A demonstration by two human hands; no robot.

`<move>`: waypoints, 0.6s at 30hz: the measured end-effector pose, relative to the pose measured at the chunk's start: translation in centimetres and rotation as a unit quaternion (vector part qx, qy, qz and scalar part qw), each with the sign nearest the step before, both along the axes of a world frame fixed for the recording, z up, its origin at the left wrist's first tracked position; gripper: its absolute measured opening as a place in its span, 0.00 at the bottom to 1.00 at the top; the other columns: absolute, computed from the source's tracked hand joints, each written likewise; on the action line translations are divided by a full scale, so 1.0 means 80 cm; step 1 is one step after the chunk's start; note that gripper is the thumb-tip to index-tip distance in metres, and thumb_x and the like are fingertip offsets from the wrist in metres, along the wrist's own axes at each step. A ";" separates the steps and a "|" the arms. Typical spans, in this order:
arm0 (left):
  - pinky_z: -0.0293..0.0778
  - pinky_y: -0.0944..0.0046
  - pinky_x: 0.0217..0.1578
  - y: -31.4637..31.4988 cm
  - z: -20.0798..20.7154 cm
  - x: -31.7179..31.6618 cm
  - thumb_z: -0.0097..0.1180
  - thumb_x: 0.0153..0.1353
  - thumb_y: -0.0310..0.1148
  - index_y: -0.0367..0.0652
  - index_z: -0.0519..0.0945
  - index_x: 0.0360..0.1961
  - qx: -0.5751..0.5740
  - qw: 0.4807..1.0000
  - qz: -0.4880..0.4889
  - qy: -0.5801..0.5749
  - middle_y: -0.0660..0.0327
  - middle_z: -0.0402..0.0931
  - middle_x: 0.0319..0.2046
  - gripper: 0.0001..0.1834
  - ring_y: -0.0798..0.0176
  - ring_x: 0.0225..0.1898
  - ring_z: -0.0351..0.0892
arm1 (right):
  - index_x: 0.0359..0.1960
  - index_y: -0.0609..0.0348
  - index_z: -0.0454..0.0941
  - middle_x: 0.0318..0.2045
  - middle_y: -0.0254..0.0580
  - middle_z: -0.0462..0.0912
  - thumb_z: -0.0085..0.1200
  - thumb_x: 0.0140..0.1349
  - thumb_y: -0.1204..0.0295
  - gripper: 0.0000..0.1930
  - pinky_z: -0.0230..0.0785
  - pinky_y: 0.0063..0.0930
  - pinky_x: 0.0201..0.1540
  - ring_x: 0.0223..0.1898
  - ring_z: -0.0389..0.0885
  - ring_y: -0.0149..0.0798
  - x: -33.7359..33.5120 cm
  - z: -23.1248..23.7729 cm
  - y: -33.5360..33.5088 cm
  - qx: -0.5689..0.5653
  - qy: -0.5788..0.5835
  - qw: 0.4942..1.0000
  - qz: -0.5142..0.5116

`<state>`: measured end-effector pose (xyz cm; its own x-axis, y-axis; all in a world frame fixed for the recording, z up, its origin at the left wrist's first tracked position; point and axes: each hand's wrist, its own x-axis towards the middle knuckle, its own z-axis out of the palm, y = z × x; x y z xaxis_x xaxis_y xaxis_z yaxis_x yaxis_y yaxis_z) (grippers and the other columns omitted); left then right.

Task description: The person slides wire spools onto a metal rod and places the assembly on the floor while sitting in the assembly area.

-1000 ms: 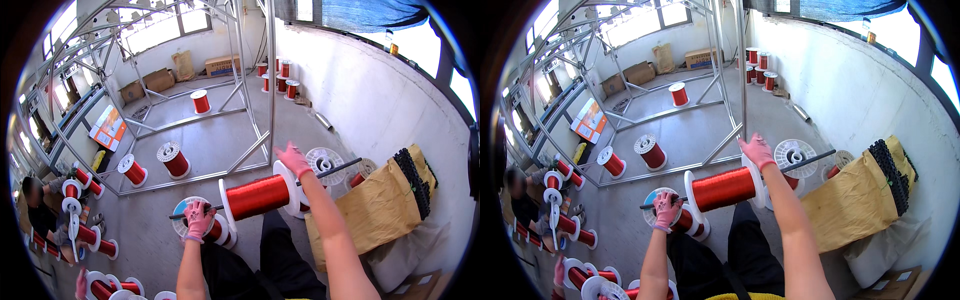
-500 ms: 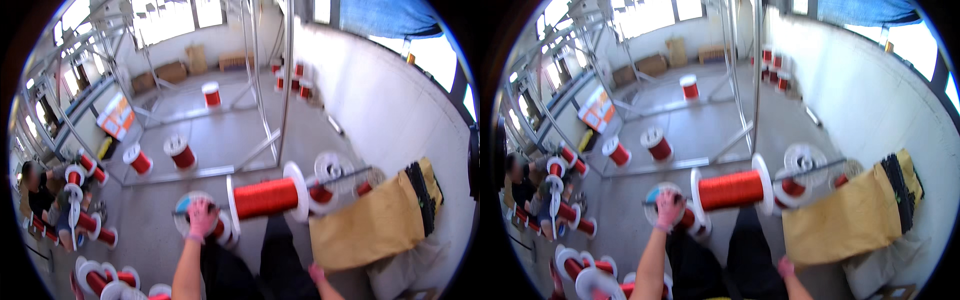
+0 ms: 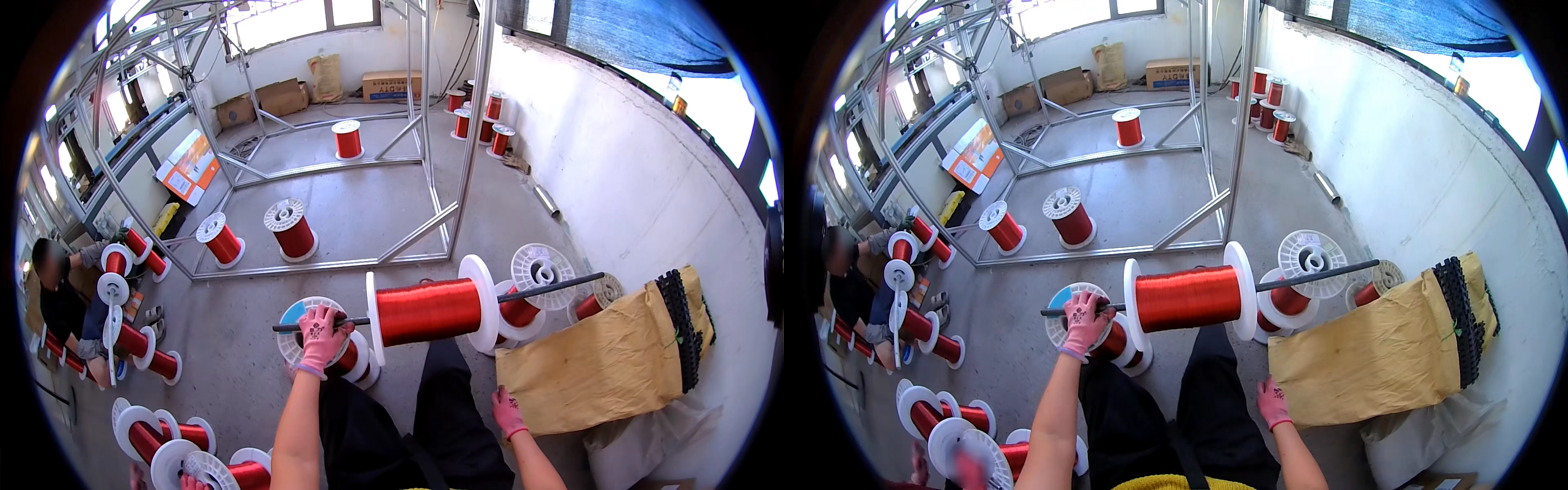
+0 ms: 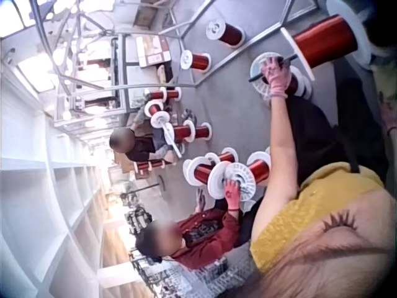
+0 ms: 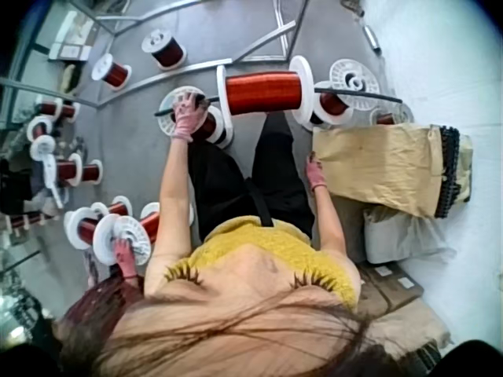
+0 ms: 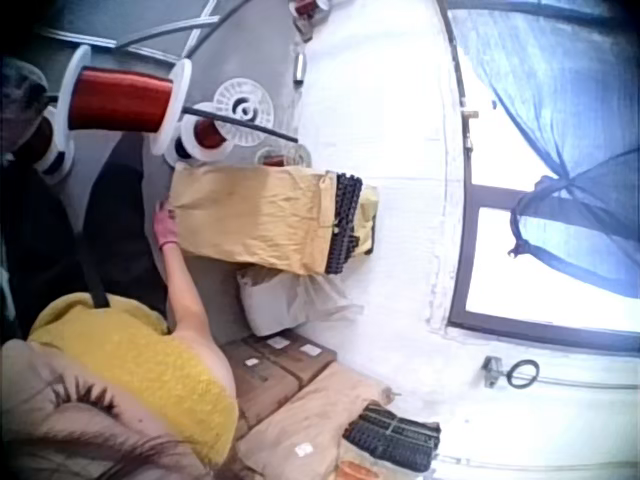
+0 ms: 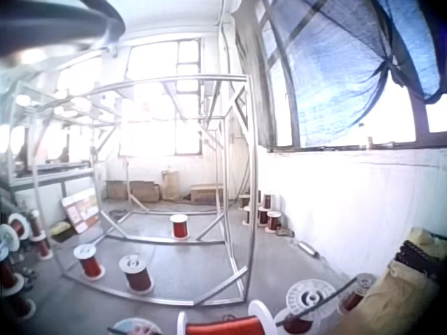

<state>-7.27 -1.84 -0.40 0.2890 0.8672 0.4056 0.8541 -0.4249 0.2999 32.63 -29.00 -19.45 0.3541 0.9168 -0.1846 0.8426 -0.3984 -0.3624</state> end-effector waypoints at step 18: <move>0.60 0.51 0.50 -0.001 0.004 0.006 0.62 0.48 0.45 0.51 0.81 0.37 -0.039 0.999 -0.006 -0.008 0.60 0.74 0.40 0.16 0.52 0.47 0.70 | 0.56 0.72 0.66 0.47 0.67 0.76 0.45 0.62 0.49 0.34 0.65 0.41 0.57 0.52 0.76 0.54 -0.033 0.370 0.392 -0.101 -0.020 0.993 0.055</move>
<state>-6.82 -1.92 -0.06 0.2941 0.8924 0.3423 0.8440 -0.4105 0.3451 29.96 2.35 10.15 0.2652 0.8961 -0.3559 0.8970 -0.3647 -0.2499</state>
